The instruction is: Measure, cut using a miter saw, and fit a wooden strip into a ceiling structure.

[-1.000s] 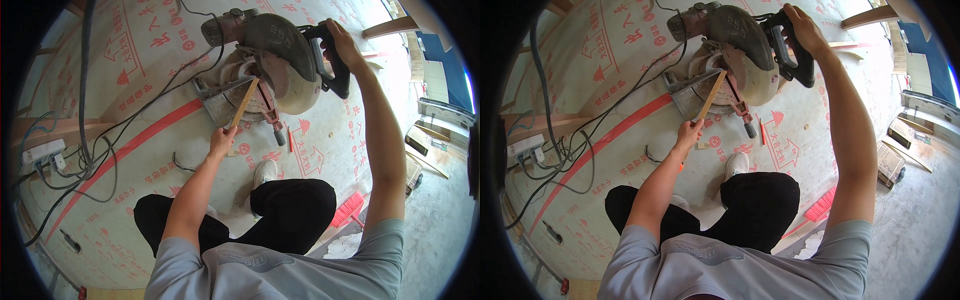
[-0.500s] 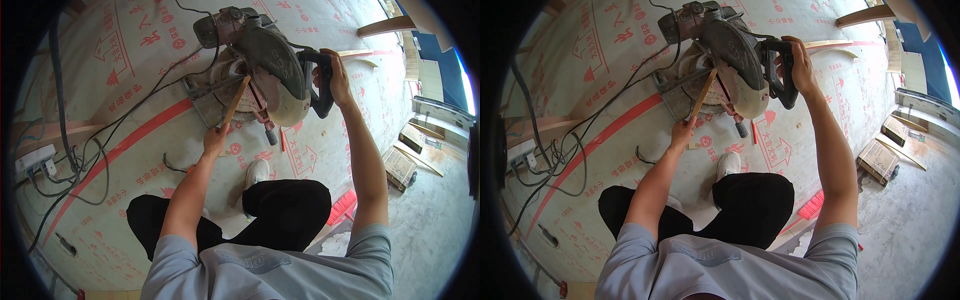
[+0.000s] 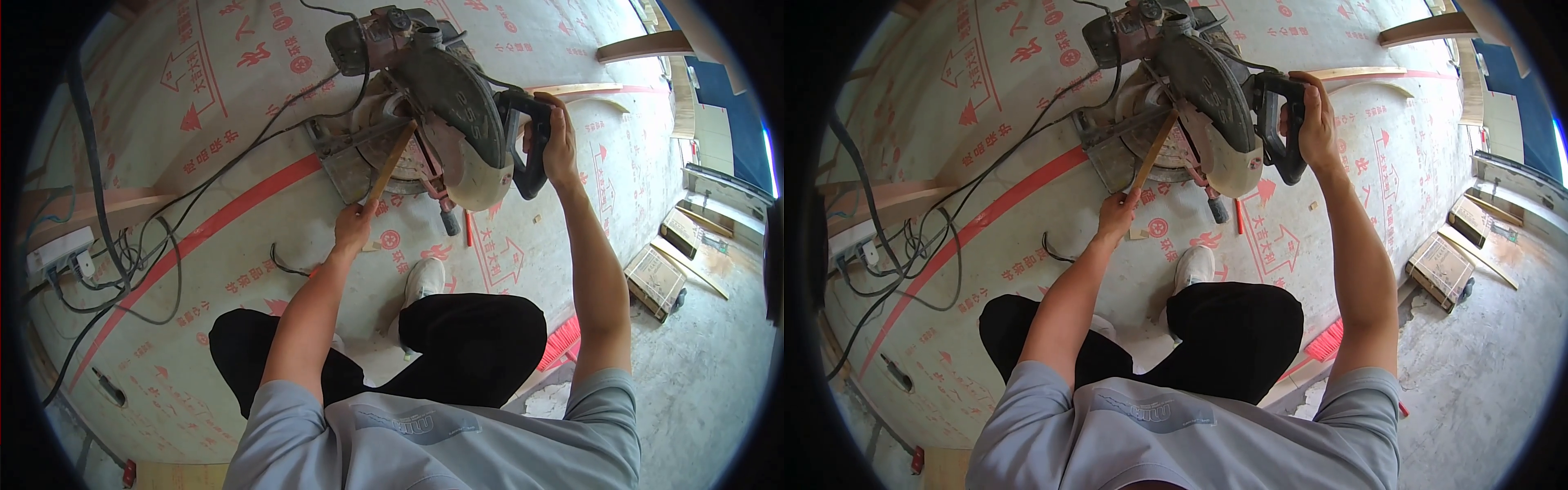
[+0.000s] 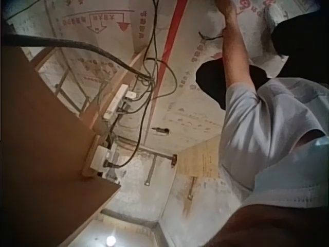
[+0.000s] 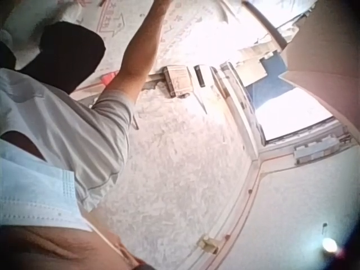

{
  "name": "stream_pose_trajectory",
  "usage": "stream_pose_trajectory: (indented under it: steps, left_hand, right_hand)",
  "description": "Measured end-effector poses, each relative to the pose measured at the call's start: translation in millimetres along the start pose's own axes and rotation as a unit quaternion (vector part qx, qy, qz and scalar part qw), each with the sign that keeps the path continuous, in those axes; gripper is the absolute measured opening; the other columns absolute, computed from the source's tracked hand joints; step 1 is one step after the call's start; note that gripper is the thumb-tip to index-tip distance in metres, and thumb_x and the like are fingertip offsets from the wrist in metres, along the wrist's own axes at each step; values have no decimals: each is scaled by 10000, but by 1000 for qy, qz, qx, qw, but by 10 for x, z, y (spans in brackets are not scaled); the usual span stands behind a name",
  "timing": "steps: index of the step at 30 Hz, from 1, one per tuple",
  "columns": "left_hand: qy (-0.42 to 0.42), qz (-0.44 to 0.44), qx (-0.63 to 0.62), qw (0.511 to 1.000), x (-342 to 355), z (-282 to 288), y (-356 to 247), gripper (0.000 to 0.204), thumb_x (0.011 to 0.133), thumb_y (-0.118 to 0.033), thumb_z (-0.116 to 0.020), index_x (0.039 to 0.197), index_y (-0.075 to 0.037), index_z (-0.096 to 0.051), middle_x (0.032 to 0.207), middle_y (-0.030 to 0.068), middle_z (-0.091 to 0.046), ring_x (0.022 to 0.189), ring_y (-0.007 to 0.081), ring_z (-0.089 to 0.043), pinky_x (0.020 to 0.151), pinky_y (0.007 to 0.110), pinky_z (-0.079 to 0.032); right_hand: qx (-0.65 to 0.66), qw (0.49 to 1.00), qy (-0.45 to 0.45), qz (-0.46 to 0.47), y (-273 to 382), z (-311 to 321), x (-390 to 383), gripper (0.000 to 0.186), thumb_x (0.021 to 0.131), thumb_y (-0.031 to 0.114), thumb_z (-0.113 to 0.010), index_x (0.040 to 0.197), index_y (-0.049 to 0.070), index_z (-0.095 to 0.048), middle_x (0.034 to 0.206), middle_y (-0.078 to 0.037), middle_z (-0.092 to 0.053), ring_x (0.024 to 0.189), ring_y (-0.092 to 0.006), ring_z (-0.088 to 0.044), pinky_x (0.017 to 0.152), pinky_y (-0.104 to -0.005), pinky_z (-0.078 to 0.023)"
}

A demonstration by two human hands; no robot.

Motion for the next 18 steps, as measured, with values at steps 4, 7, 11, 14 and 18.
stream_pose_trajectory:
  steps: [4, 7, 11, 14, 18]
  left_hand:
    - [1, 5, 4, 1000, 7, 21, 23, 646, 896, -619, -597, 847, 18, -700, 794, 224, -684, 813, 397, -674, 719, 459, -493]
    - [1, 18, 3, 1000, -27, 27, -2, 640, 895, -613, -602, 847, 17, -700, 785, 221, -683, 805, 390, -676, 712, 454, -492]
    - [4, 19, -1, 1000, -68, 44, -85, 632, 895, -607, -608, 849, 16, -702, 775, 211, -683, 788, 372, -678, 704, 449, -490]
    - [3, 26, -3, 1000, -72, 57, -77, 626, 895, -603, -612, 854, 15, -704, 770, 204, -682, 781, 364, -677, 702, 444, -489]
    - [10, 33, -9, 999, -78, 30, -102, 622, 896, -598, -616, 858, 18, -702, 779, 203, -680, 790, 358, -675, 708, 436, -488]
  right_hand:
    - [-1, 1000, -2, 2, 15, -33, 4, 523, 1083, 432, -264, 1334, 32, -491, 696, -63, -574, 544, -114, -546, 510, -246, -461]
    - [-7, 1000, -5, 6, 23, -36, -20, 528, 1083, 436, -269, 1333, 28, -493, 689, -62, -569, 541, -111, -540, 508, -245, -451]
    - [-4, 1000, -11, 16, -12, -26, -48, 528, 1083, 434, -273, 1330, 24, -495, 683, -60, -563, 534, -109, -530, 505, -246, -440]
    - [2, 1000, -15, 19, -22, -47, -75, 531, 1083, 433, -273, 1330, 19, -494, 681, -60, -562, 531, -109, -526, 504, -246, -437]
    - [5, 1000, -26, 14, -69, -28, -115, 537, 1083, 439, -271, 1330, 17, -492, 677, -58, -557, 525, -110, -521, 505, -245, -434]
Point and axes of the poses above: each hand's wrist, its own x-axis towards the middle knuckle, its own z-axis out of the back of the hand, y = z × x, the point moved 7 cm from there along x, towards the middle knuckle
